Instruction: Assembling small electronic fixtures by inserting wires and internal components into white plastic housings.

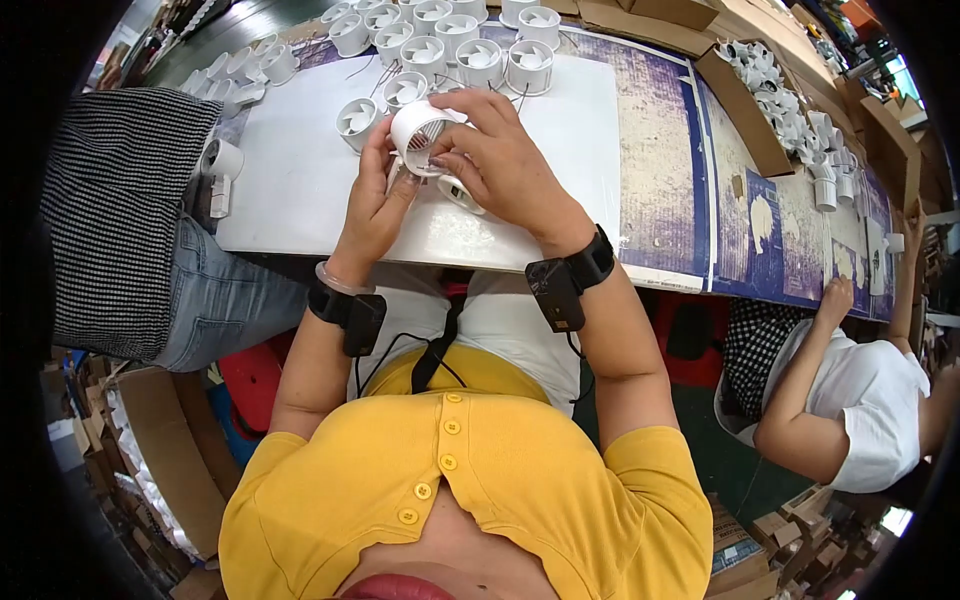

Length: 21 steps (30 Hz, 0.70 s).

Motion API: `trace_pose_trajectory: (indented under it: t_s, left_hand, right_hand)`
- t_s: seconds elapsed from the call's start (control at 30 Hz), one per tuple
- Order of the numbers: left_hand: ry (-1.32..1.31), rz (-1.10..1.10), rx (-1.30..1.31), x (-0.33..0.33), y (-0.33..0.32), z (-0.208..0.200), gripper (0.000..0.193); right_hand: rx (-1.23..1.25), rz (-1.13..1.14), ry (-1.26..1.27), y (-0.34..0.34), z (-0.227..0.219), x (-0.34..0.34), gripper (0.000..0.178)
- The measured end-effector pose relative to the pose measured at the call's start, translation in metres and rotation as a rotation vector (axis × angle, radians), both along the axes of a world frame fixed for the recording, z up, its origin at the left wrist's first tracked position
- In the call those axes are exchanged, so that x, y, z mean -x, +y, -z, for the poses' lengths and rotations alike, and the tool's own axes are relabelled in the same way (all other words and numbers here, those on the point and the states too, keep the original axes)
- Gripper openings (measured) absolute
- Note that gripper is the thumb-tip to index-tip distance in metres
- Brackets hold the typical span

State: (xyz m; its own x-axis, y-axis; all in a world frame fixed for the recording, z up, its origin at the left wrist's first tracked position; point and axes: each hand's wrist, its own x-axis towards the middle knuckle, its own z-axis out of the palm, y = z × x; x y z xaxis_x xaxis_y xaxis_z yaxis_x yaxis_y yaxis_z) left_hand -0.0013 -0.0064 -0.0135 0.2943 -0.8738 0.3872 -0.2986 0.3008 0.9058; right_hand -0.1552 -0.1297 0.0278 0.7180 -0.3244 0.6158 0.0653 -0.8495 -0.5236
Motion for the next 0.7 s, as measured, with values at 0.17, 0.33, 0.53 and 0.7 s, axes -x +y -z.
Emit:
trace_pose_trajectory:
  t_s: [0.17,0.33,0.53,0.7]
  left_hand:
    - [-0.077,-0.010,-0.010,0.0040,0.0060,-0.0029,0.064]
    - [-0.119,-0.035,0.016,0.0052,0.0058,0.0017,0.065]
    - [-0.115,-0.029,0.018,0.0043,0.0037,0.0007,0.064]
    - [-0.081,-0.026,0.017,0.0022,0.0013,-0.0010,0.064]
  right_hand:
    - [0.024,0.011,-0.010,0.0069,0.0013,0.0014,0.013]
    - [0.102,-0.032,-0.029,0.0038,-0.0005,0.0048,0.013]
    - [0.128,-0.047,-0.037,0.0035,-0.0027,0.0016,0.012]
    - [0.026,0.004,-0.059,0.0041,0.0000,-0.0031,0.010]
